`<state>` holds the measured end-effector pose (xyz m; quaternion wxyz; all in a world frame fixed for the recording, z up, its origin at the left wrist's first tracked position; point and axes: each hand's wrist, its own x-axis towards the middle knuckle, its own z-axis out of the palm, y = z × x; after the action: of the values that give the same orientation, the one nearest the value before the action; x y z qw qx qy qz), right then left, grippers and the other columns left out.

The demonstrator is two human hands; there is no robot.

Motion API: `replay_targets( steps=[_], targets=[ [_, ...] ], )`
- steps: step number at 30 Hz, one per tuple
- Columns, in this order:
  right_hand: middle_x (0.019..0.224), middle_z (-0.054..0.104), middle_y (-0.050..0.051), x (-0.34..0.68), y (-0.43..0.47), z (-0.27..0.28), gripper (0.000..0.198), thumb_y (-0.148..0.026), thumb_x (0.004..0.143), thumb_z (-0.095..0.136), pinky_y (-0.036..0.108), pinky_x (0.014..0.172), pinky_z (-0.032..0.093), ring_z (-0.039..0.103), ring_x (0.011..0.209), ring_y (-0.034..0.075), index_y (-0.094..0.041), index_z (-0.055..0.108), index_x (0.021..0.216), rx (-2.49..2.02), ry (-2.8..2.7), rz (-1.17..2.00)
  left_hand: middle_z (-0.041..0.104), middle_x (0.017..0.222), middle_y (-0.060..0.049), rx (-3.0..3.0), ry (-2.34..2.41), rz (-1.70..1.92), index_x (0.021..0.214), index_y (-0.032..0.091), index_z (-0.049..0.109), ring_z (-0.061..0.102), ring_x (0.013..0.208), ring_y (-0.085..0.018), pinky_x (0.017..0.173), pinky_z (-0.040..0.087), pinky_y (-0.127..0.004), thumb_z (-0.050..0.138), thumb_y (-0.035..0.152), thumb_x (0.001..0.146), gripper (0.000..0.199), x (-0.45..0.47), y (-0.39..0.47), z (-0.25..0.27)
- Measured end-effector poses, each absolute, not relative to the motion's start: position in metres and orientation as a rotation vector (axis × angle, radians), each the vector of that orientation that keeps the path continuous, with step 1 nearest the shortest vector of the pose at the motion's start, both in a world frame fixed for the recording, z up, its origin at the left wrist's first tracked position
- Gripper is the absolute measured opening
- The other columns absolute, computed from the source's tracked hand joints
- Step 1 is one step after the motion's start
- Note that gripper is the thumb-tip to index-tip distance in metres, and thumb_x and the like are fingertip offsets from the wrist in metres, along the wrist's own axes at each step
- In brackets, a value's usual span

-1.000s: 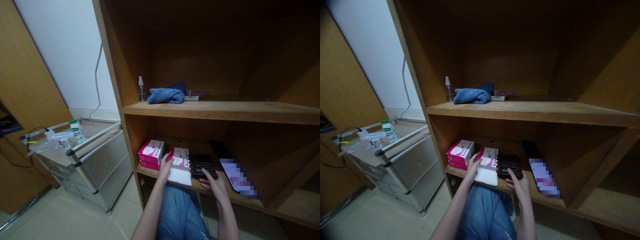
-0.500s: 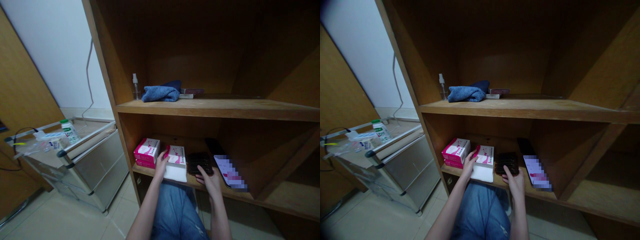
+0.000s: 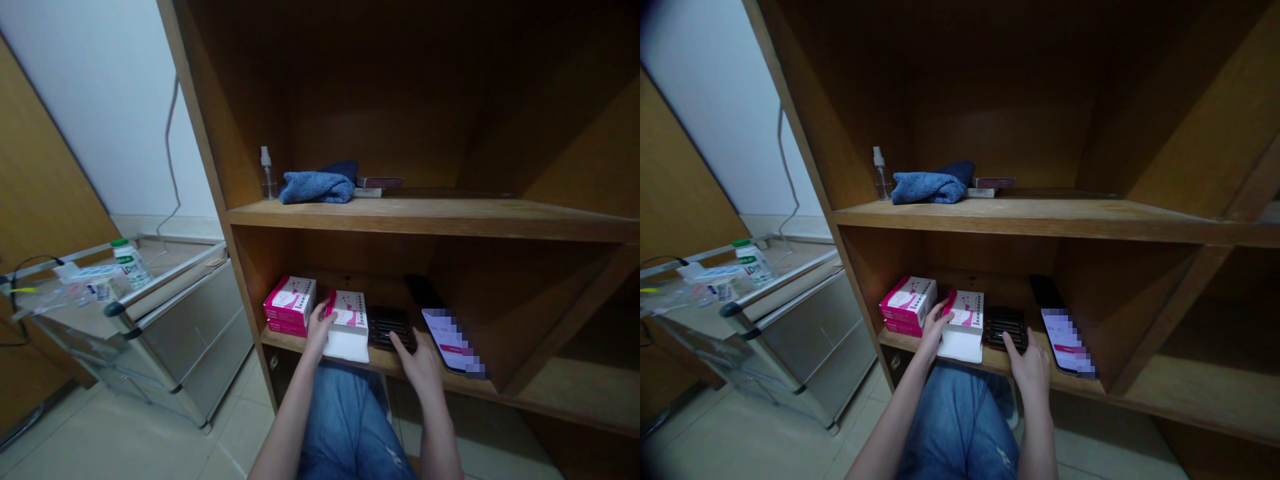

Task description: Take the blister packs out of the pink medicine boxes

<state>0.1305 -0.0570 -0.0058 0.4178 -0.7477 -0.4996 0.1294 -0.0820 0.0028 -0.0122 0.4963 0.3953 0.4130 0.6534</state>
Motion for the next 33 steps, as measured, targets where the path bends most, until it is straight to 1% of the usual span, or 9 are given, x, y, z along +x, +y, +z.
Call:
replay_targets(
  steps=[6,8,12,15,19,23,26,30,33],
  targets=[
    [0.124,0.051,0.028,0.117,-0.06,-0.001,0.082,-0.057,0.073,0.041,0.048,0.098,0.032,0.044,0.118,0.037,0.004,0.043,0.127,-1.849,-1.299,0.183,0.062,0.117,-0.01,0.999,1.018,1.556,0.113,0.018,0.061,0.058,0.106,-0.024,0.094,0.042,-0.035,0.07,0.015,0.063,0.051,-0.083,-0.001,-0.008],
    [0.123,0.052,0.024,0.11,-0.066,0.009,0.07,-0.054,0.074,0.042,0.047,0.097,0.033,0.046,0.115,0.034,-0.003,0.049,0.122,-1.715,-1.281,0.158,0.062,0.118,-0.01,1.016,1.022,1.559,0.113,0.018,0.061,0.058,0.107,-0.024,0.094,0.042,-0.035,0.069,0.015,0.064,0.05,-0.083,-0.001,-0.009],
    [0.096,0.066,0.01,0.088,-0.082,0.039,0.032,-0.041,0.079,0.045,0.038,0.087,0.041,0.059,0.092,0.025,-0.017,0.061,0.093,-1.417,-1.507,0.435,0.061,0.119,-0.011,1.035,1.042,1.557,0.114,0.017,0.06,0.057,0.108,-0.024,0.094,0.042,-0.036,0.069,0.015,0.065,0.05,-0.083,-0.001,-0.007],
    [0.092,0.066,0.007,0.069,-0.094,0.057,0.025,-0.036,0.08,0.047,0.038,0.086,0.041,0.059,0.089,0.024,-0.019,0.062,0.09,-1.374,-1.655,0.482,0.061,0.119,-0.011,1.054,1.061,1.571,0.112,0.017,0.061,0.056,0.11,-0.024,0.096,0.04,-0.035,0.069,0.015,0.064,0.048,-0.082,-0.003,-0.004],
    [0.101,0.066,0.008,0.047,-0.101,0.053,0.036,-0.033,0.082,0.043,0.031,0.079,0.046,0.062,0.079,0.02,-0.017,0.058,0.111,-1.34,-1.859,0.776,0.062,0.117,-0.011,1.06,1.038,1.545,0.111,0.017,0.061,0.058,0.107,-0.024,0.094,0.041,-0.035,0.069,0.017,0.064,0.047,-0.083,-0.003,-0.003],
    [0.139,0.04,0.018,0.029,-0.096,0.034,0.057,-0.03,0.081,0.044,0.035,0.093,0.04,0.052,0.114,0.027,-0.006,0.041,0.133,-1.534,-1.998,0.73,0.063,0.116,-0.011,1.04,1.037,1.539,0.111,0.017,0.061,0.058,0.106,-0.024,0.094,0.041,-0.036,0.069,0.018,0.065,0.047,-0.084,-0.002,-0.005],
    [0.145,0.025,0.021,0.02,-0.091,0.026,0.064,-0.03,0.082,0.041,0.038,0.096,0.038,0.044,0.124,0.03,0.0,0.029,0.138,-1.688,-2.038,0.672,0.062,0.117,-0.011,1.041,1.06,1.538,0.11,0.017,0.062,0.058,0.106,-0.023,0.095,0.041,-0.035,0.07,0.018,0.065,0.046,-0.083,-0.002,-0.005],
    [0.146,0.024,0.019,0.016,-0.087,0.027,0.066,-0.035,0.085,0.039,0.038,0.093,0.041,0.048,0.12,0.031,-0.004,0.023,0.141,-1.747,-2.049,0.597,0.062,0.118,-0.009,1.066,1.062,1.558,0.108,0.019,0.063,0.057,0.108,-0.022,0.097,0.04,-0.034,0.07,0.018,0.066,0.042,-0.083,-0.004,-0.003],
    [0.144,0.033,0.016,0.016,-0.087,0.027,0.063,-0.039,0.085,0.039,0.038,0.093,0.041,0.048,0.12,0.03,-0.008,0.029,0.14,-1.715,-2.057,0.574,0.064,0.114,-0.009,1.062,1.068,1.54,0.109,0.019,0.063,0.059,0.105,-0.023,0.096,0.041,-0.035,0.069,0.019,0.067,0.042,-0.083,-0.006,-0.001]
  ],
)
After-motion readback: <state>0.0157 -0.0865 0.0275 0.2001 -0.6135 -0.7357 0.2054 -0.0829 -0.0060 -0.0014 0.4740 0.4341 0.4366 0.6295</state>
